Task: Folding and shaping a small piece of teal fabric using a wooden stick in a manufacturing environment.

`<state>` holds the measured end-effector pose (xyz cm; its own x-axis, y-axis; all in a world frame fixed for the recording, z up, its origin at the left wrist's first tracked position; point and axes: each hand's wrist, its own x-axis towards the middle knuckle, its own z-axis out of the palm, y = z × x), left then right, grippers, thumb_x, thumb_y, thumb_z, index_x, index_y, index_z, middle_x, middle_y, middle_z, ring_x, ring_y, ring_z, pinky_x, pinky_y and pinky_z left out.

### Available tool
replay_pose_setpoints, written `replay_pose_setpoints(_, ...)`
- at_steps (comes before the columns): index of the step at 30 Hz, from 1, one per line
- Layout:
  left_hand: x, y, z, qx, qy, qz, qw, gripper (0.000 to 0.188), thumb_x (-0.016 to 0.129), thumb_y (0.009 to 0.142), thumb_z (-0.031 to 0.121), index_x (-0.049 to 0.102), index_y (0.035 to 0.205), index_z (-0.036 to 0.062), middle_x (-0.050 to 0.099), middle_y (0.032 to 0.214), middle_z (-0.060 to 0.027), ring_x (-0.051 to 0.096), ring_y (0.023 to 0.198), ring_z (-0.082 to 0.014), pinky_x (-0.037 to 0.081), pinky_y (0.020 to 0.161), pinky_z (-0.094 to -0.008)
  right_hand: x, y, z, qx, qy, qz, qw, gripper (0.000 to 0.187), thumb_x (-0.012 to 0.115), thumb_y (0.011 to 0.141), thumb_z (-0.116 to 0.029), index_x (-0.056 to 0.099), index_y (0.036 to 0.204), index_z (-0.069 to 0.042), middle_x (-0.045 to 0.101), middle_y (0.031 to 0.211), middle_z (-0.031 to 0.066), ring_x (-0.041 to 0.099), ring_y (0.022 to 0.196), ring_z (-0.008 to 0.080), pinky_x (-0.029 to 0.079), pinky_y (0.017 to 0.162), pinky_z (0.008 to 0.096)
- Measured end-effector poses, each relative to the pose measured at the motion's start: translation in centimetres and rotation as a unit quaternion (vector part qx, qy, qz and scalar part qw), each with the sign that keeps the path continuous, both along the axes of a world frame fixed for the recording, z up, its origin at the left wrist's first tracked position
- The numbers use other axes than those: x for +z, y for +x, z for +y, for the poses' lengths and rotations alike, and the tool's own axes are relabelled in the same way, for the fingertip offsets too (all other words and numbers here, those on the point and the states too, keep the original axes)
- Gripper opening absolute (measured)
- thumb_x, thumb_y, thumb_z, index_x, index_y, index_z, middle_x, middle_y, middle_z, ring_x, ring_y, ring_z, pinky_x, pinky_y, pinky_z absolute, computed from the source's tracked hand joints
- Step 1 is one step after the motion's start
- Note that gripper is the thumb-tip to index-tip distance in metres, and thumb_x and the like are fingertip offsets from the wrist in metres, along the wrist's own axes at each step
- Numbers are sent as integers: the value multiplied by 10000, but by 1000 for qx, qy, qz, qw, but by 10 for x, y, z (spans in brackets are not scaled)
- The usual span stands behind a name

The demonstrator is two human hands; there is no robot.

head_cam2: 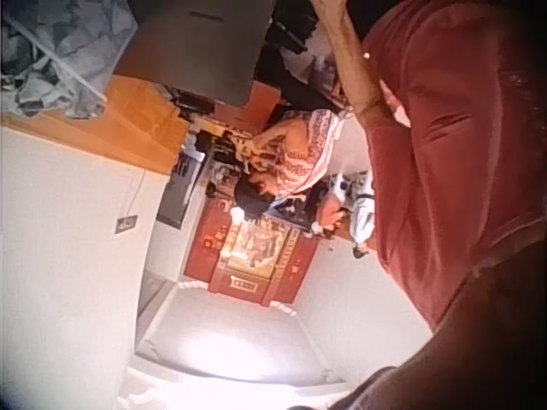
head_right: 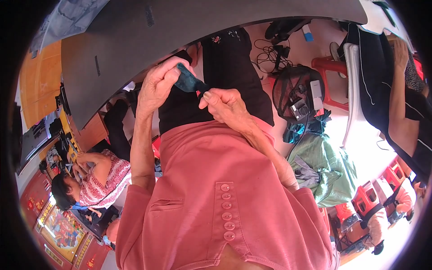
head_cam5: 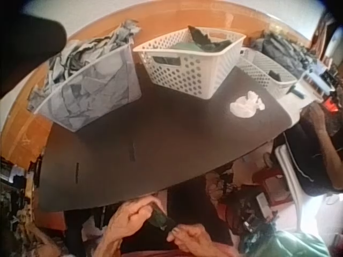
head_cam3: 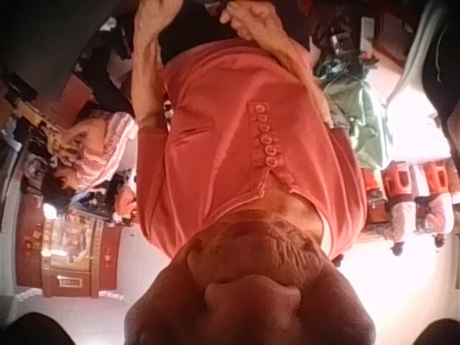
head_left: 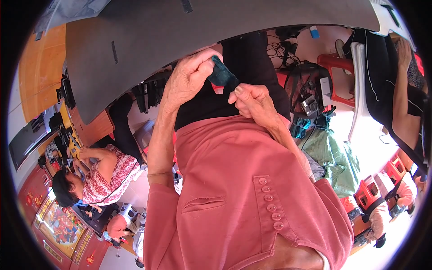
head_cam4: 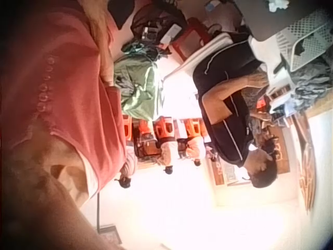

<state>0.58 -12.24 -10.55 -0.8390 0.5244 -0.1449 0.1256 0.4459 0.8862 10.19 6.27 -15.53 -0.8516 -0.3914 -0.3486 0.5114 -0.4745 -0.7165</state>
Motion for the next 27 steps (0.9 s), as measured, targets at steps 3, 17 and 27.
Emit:
replay_pose_setpoints(3, -2, 0, -1, 2, -12, -2, 1000, 230, 412, 902, 173, 574, 946, 15, 623, 820, -32, 581, 778, -130, 456, 738, -272, -1, 0, 0, 0, -7, 11, 1000, 338, 473, 971, -253, 582, 817, 27, 336, 515, -60, 227, 425, 22, 185, 384, 205)
replay_pose_setpoints(17, -15, 5, 12, 20, 39, 7, 999, 201, 428, 920, 179, 543, 936, 15, 445, 604, -54, 481, 532, -144, 413, 538, -291, 1, -3, -2, -36, -96, -90, 991, 197, 524, 942, -155, 595, 818, -18, 338, 562, -74, 258, 457, 17, 199, 391, 186)
replay_pose_setpoints(27, 0, 2, 14, 51, 38, -24, 998, 193, 416, 937, 152, 552, 917, 18, 512, 714, -11, 490, 604, -91, 415, 561, -232, 14, -1, -13, -147, 235, 138, 951, 184, 536, 922, -111, 633, 837, 21, 493, 619, -36, 370, 551, 7, 296, 487, 189)
